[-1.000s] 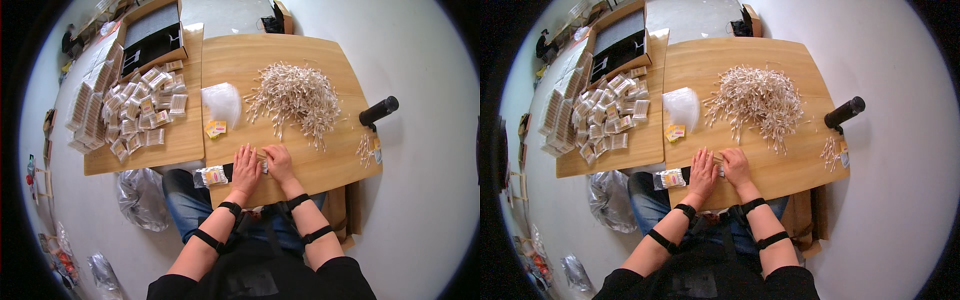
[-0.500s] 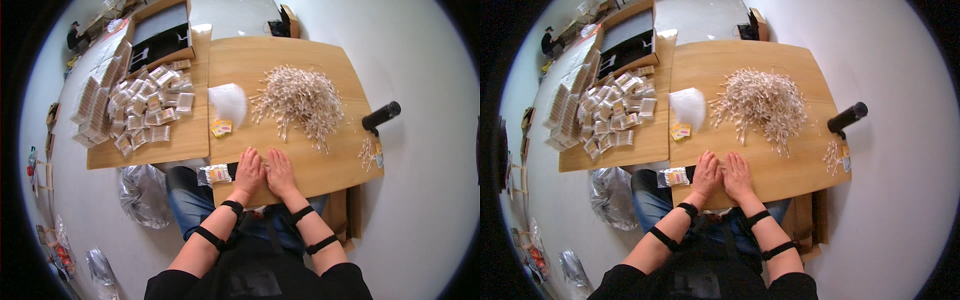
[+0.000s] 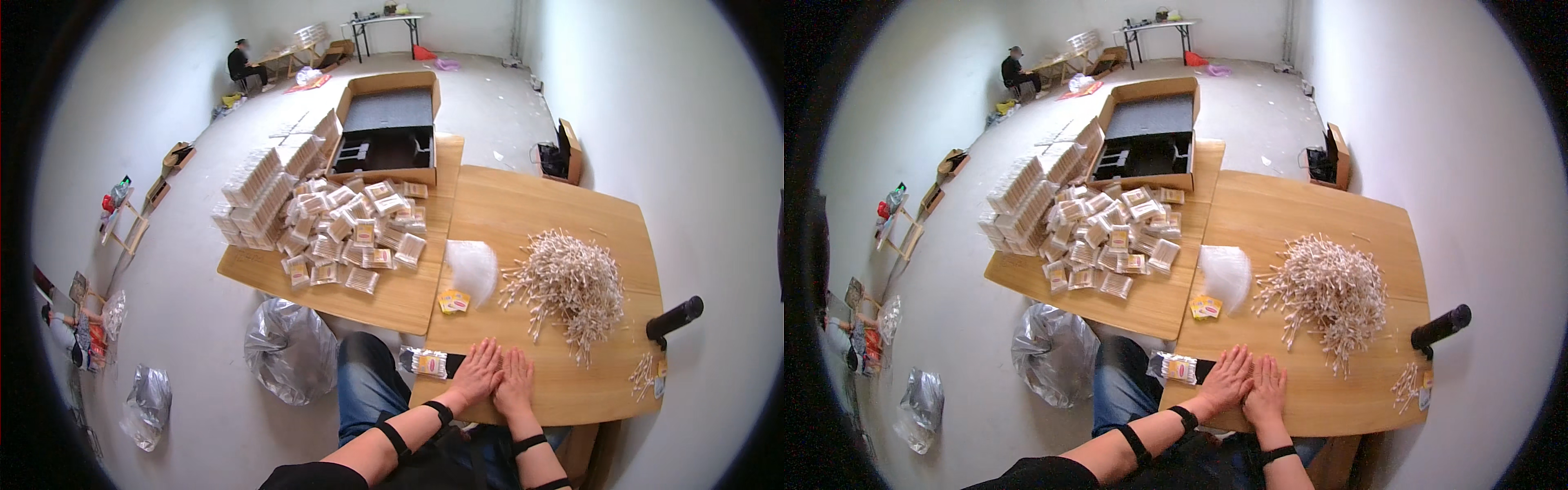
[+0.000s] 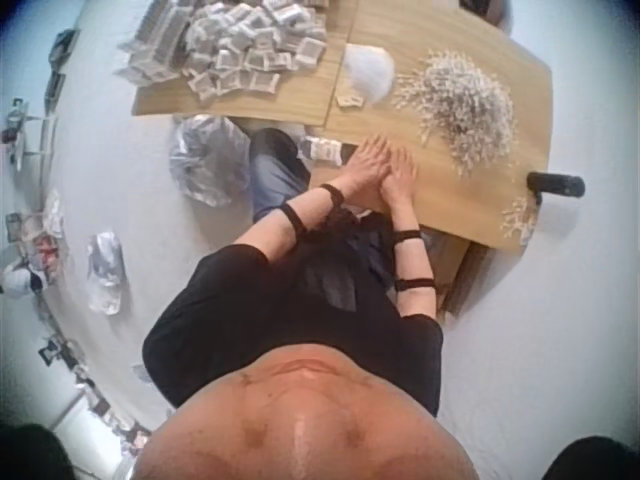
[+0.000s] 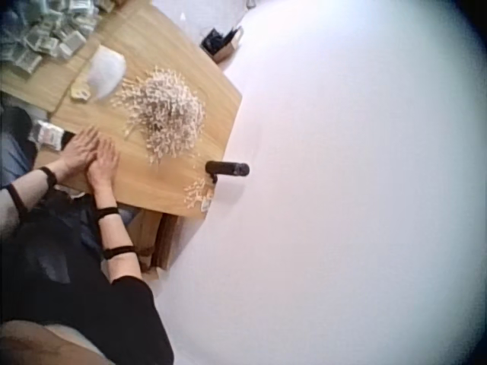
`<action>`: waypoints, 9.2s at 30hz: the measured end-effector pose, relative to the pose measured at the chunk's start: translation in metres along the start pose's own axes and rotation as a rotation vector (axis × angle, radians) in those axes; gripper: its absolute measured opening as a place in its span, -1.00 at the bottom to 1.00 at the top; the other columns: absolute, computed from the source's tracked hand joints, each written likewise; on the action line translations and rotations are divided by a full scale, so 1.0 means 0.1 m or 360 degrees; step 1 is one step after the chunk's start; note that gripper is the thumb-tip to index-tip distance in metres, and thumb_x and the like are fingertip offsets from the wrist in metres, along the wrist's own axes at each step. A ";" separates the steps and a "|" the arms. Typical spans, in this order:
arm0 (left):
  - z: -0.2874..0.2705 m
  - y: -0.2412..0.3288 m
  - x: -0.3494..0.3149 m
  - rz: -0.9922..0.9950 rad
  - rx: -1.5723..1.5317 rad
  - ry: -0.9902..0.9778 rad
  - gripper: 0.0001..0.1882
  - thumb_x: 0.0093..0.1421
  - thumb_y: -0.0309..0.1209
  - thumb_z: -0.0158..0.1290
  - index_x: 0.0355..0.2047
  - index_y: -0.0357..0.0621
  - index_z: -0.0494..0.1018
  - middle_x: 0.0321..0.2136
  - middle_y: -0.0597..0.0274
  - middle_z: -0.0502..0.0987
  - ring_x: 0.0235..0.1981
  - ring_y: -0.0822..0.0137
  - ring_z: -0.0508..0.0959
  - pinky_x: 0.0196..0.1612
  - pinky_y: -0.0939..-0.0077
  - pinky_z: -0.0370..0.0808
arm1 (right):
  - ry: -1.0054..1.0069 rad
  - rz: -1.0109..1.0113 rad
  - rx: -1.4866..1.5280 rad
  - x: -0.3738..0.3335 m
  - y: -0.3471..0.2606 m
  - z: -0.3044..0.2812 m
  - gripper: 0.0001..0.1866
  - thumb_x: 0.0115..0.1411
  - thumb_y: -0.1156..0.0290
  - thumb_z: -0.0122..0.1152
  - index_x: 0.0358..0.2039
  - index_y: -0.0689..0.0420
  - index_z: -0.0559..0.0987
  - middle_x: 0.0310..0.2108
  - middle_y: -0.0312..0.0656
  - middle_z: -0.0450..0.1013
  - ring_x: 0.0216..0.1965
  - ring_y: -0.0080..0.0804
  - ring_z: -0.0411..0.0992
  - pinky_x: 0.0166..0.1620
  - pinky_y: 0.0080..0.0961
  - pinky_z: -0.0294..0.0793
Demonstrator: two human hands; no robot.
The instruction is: The user is packaging small swab-like sticks into small plastic bags.
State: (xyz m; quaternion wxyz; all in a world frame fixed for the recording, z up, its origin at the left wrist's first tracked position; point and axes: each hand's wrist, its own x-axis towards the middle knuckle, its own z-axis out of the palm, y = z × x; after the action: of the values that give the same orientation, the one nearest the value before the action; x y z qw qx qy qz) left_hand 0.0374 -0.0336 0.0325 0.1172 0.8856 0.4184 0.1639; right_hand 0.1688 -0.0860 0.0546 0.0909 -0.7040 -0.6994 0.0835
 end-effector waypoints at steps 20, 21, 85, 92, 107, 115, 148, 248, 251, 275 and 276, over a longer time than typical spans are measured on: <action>-0.16 -0.11 0.12 -0.0051 -0.0519 -0.0237 -0.42 0.31 -0.16 -0.14 0.22 -0.31 0.21 0.28 -0.18 0.13 0.34 -0.04 0.09 0.37 0.12 -0.04 | -0.0147 0.0112 -0.0006 -0.03 -0.03 -0.10 -0.35 0.25 0.22 -0.10 0.32 0.21 0.15 0.36 0.01 0.03 0.40 -0.09 -0.08 0.39 -0.01 -0.26; -0.17 -0.20 0.12 0.0010 -0.0705 -0.0252 -0.47 0.29 -0.25 -0.09 0.18 -0.32 0.25 0.24 -0.22 0.19 0.31 -0.08 0.15 0.35 0.14 0.04 | -0.0149 0.0092 -0.0086 0.02 -0.01 -0.04 -0.36 0.26 0.21 -0.09 0.30 0.21 0.17 0.34 -0.01 0.07 0.38 -0.09 -0.05 0.37 0.00 -0.20; -0.29 -1.32 -0.60 -0.1218 -0.0797 0.0548 -0.45 0.39 -0.04 -0.25 -0.53 -0.25 0.39 -0.53 -0.20 0.47 -0.43 -0.24 0.46 -0.39 -0.02 0.37 | -0.0221 -0.0567 -0.0081 0.34 -0.77 0.12 0.00 0.14 -0.19 0.04 0.30 0.41 0.05 0.38 0.14 -0.09 0.43 -0.05 -0.23 0.41 -0.10 -0.35; -0.36 -1.23 -0.56 -0.1154 -0.0673 0.0607 -0.48 0.38 -0.07 -0.24 -0.53 -0.24 0.39 -0.53 -0.18 0.47 -0.43 -0.23 0.47 -0.38 -0.03 0.37 | -0.0216 -0.0609 -0.0033 0.38 -0.89 0.13 0.02 0.15 -0.22 0.01 0.30 0.43 0.03 0.38 0.18 -0.13 0.43 0.01 -0.28 0.41 -0.13 -0.39; -1.13 -1.10 -0.75 -0.0124 0.0199 -0.0136 -0.45 0.13 -0.44 -0.06 0.17 -0.23 0.24 0.07 0.00 0.37 0.19 0.05 0.29 0.30 0.14 0.13 | -0.0212 -0.0569 -0.0100 0.30 -0.75 0.07 -0.04 0.14 -0.12 0.10 0.30 0.38 0.08 0.37 0.16 -0.08 0.42 -0.01 -0.16 0.40 -0.10 -0.25; -0.88 -1.10 -0.55 0.0016 0.0461 -0.0137 -0.36 0.11 -0.40 -0.07 0.23 -0.29 0.17 -0.20 0.13 0.40 -0.10 0.19 0.41 0.06 0.36 0.33 | -0.0274 -0.0563 -0.0119 0.33 -0.94 0.19 -0.01 0.14 -0.17 0.05 0.31 0.39 0.06 0.38 0.16 -0.11 0.43 -0.02 -0.25 0.41 -0.07 -0.35; -1.62 -0.35 0.07 -0.0144 -0.0864 0.0486 -0.46 0.05 -0.63 -0.01 0.11 -0.28 0.29 -0.12 -0.16 0.45 -0.05 -0.18 0.42 0.04 0.13 0.37 | 0.0212 -0.0586 0.0728 0.49 -1.07 -1.41 -0.16 -0.12 0.56 0.03 0.26 0.47 0.08 0.30 0.32 -0.02 0.37 0.21 -0.09 0.38 0.00 -0.18; -1.28 0.21 -0.22 -0.0720 -0.2615 -0.0075 -0.78 0.25 -0.28 0.13 -0.27 -0.19 0.52 -0.42 0.46 0.51 -0.42 0.63 0.45 -0.35 0.71 0.40 | 0.0156 0.0247 0.2086 -0.18 -0.60 -1.08 -0.88 0.26 0.45 0.18 -0.36 0.24 0.54 -0.42 -0.29 0.51 -0.36 -0.56 0.44 -0.27 -0.60 0.43; -1.27 0.19 -0.21 -0.0689 -0.2585 -0.0047 -0.79 0.25 -0.29 0.13 -0.24 -0.19 0.52 -0.42 0.47 0.51 -0.41 0.63 0.45 -0.34 0.72 0.40 | 0.0155 0.0265 0.2179 -0.17 -0.60 -1.07 -0.87 0.26 0.44 0.18 -0.34 0.24 0.54 -0.42 -0.29 0.51 -0.36 -0.57 0.43 -0.26 -0.59 0.43; -1.57 0.01 -0.22 -0.0399 -0.2746 -0.0341 -0.93 0.17 -0.54 0.17 -0.35 -0.24 0.49 -0.38 0.34 0.51 -0.28 0.48 0.54 -0.13 0.56 0.50 | 0.0280 -0.0046 0.1635 -0.34 -0.26 -1.18 -0.86 0.02 0.63 0.37 -0.46 0.19 0.55 -0.50 -0.32 0.46 -0.42 -0.59 0.38 -0.31 -0.65 0.35; -1.58 -0.01 -0.24 -0.0433 -0.2766 -0.0323 -0.92 0.18 -0.52 0.16 -0.35 -0.24 0.49 -0.38 0.34 0.51 -0.29 0.49 0.54 -0.14 0.57 0.50 | 0.0257 -0.0014 0.1739 -0.29 -0.36 -1.27 -0.85 0.02 0.60 0.38 -0.49 0.19 0.53 -0.52 -0.34 0.44 -0.46 -0.59 0.37 -0.33 -0.64 0.34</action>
State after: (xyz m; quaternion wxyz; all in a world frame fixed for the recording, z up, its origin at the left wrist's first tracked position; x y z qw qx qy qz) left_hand -0.0390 -0.0405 0.1723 0.8037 0.4364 0.2351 0.3291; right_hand 0.1651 -0.1162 0.1857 0.4966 -0.5557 -0.5481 0.3797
